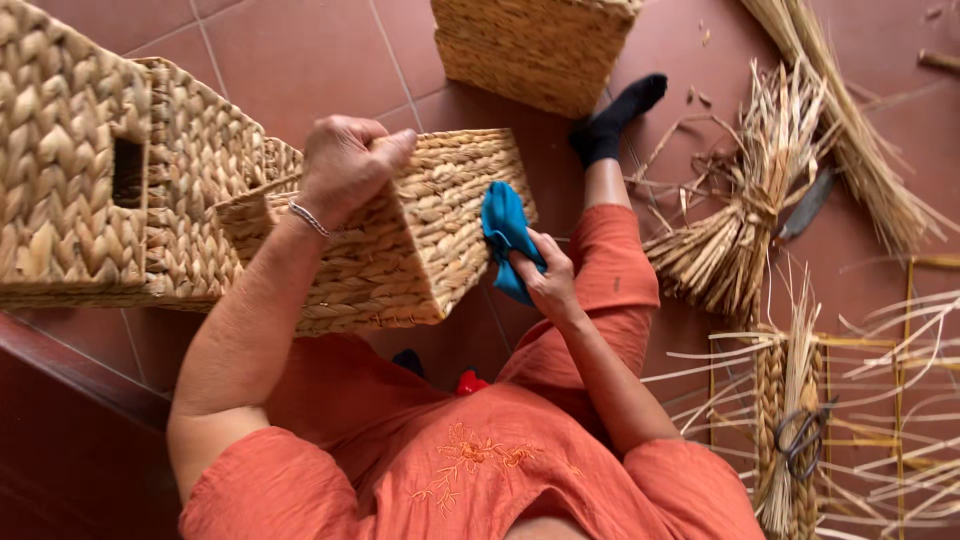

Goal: The person sits on the floor and wipes a rectangular woven basket with a blue cloth. They rotate the basket to clean all sides and the interior, then place it on top of another basket.

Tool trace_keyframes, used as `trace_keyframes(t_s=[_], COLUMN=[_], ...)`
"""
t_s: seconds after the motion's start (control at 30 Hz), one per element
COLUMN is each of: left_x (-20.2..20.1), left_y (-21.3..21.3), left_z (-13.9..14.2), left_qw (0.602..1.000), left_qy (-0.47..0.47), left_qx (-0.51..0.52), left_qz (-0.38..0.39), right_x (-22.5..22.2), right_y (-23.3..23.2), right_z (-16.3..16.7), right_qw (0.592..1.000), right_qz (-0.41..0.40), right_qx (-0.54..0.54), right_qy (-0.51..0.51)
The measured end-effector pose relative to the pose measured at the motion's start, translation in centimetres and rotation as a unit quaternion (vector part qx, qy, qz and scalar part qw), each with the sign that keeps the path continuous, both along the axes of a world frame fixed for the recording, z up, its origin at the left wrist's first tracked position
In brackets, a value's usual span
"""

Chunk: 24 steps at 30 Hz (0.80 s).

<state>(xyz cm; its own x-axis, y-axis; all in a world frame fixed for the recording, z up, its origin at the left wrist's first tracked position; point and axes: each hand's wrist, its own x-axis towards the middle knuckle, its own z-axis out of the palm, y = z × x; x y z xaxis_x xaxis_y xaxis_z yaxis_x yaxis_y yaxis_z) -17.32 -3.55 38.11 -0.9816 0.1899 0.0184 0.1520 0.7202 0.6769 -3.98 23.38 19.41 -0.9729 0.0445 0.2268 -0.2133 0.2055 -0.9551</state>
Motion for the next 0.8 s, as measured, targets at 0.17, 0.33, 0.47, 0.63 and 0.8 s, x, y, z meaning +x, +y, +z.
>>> trace_keyframes(t_s=[0.17, 0.33, 0.47, 0.63, 0.8], left_x=[2.6, 5.2, 9.2, 9.0, 7.7], left_y=[-3.6, -7.6, -7.4, -4.1, -0.7], left_z=[-3.9, -15.1, -23.1, -25.7, -25.6], left_qw=[0.975, 0.88, 0.862, 0.98, 0.975], left_qy=[-0.001, -0.163, -0.205, -0.067, 0.054], left_qx=[0.223, 0.44, 0.441, 0.068, -0.042], left_qz=[0.019, 0.072, 0.145, 0.173, 0.21], right_x=[-1.2, -1.9, -1.8, -1.4, -1.7], right_y=[3.1, 3.0, 1.2, -2.5, -6.8], right_z=[3.0, 3.9, 4.1, 5.4, 3.9], right_qw=[0.995, 0.966, 0.926, 0.913, 0.863], right_qz=[-0.036, -0.025, 0.07, 0.037, 0.1], right_qx=[0.075, 0.23, 0.369, 0.381, 0.403], right_qy=[0.063, 0.112, 0.026, 0.142, 0.289])
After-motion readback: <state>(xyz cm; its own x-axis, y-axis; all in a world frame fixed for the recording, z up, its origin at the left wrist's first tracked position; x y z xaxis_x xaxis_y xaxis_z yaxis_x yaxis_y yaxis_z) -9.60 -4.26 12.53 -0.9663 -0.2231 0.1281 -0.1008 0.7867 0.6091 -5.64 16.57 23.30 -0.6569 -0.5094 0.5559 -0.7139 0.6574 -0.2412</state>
